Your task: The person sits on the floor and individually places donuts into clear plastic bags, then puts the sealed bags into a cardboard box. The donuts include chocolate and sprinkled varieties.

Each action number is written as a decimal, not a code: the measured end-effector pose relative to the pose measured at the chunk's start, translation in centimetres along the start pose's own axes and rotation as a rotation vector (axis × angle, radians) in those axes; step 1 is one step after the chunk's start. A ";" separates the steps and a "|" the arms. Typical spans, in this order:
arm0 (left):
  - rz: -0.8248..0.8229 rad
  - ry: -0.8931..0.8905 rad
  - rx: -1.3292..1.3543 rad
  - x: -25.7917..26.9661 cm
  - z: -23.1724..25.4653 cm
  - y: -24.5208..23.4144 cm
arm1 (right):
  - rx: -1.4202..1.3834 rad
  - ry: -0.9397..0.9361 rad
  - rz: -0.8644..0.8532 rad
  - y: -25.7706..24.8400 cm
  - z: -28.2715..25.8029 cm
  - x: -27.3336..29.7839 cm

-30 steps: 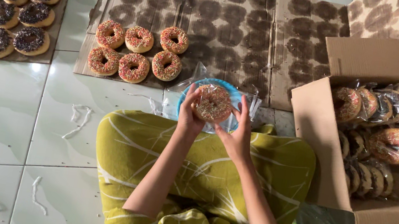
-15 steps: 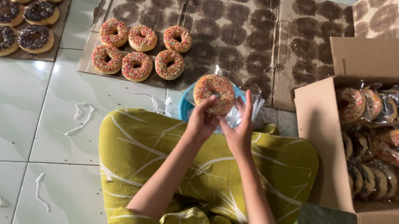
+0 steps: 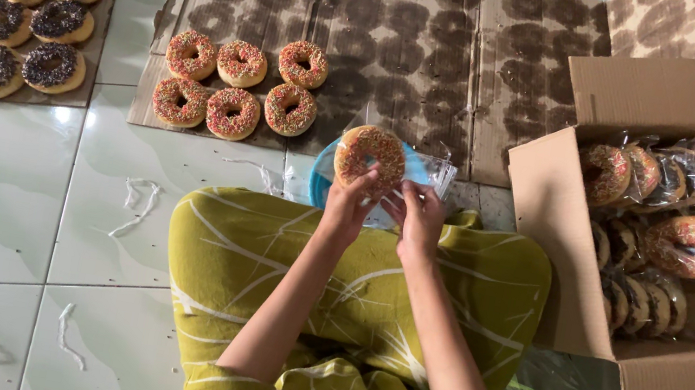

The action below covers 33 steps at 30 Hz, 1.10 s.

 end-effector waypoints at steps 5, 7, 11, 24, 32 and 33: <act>0.159 -0.191 0.124 0.1 -0.5 -0.8 | 0.914 -0.728 -0.100 1.8 -1.5 3.8; 0.023 -0.207 0.313 0.2 -0.3 -0.3 | 1.069 -0.937 -0.219 3.5 -1.8 6.1; -0.101 -0.138 0.417 1.5 2.2 0.3 | 1.032 -0.974 -0.495 5.8 -3.8 9.3; -0.302 -0.139 0.419 4.4 7.7 4.2 | 1.175 -0.392 -0.520 6.8 -5.3 9.0; -0.194 -0.215 0.242 2.1 5.4 2.2 | 0.891 -0.056 -0.736 6.5 -5.4 8.4; -0.172 -0.238 0.264 1.7 5.5 1.8 | 0.835 0.035 -0.758 6.3 -5.7 8.6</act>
Point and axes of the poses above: each hand's wrist, its own x-axis away from the middle knuckle, its own y-axis out of the palm, z = x × y, the point moved 2 cm from there along -x, towards the middle knuckle, and after that the axes turned 6 degrees about -x, right-handed, at the moved point
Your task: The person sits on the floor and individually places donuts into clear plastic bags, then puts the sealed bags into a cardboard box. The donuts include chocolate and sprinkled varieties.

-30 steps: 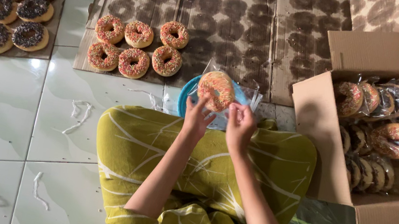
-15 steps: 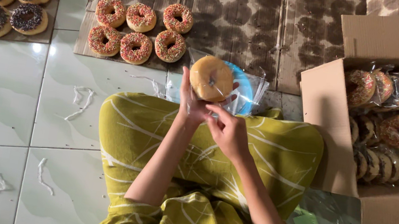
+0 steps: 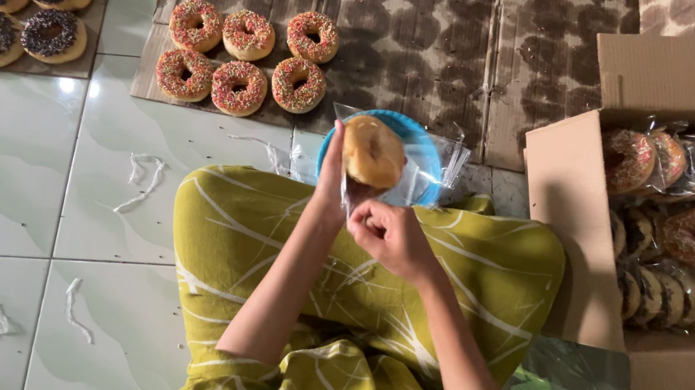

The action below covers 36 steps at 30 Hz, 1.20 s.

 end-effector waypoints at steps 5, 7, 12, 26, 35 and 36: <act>0.151 0.054 0.138 -0.6 2.5 -2.1 | -0.160 -0.426 -0.084 -2.3 -0.5 1.6; 0.025 0.068 0.236 -0.4 3.1 -2.2 | -0.196 -0.454 0.148 -3.9 0.5 0.8; 0.014 0.050 0.295 -0.4 1.4 -2.1 | 0.043 -0.221 0.566 -4.8 4.0 -2.7; 0.380 -0.068 -0.325 -4.5 -3.5 -8.1 | 0.175 -0.310 0.598 -5.2 3.5 -4.1; 0.027 0.134 -0.231 -1.7 -4.1 -4.8 | -0.408 -0.341 0.636 -8.4 6.9 -3.8; 0.051 0.101 -0.251 -1.5 -3.8 -4.3 | -0.412 -0.352 0.625 -8.6 7.5 -3.7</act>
Point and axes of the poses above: each hand's wrist, its own x-axis away from the middle knuckle, its own y-axis out of the palm, z = x × y, the point moved 2 cm from there along -x, towards the middle knuckle, and after that the axes turned 6 degrees about -x, right-handed, at the moved point
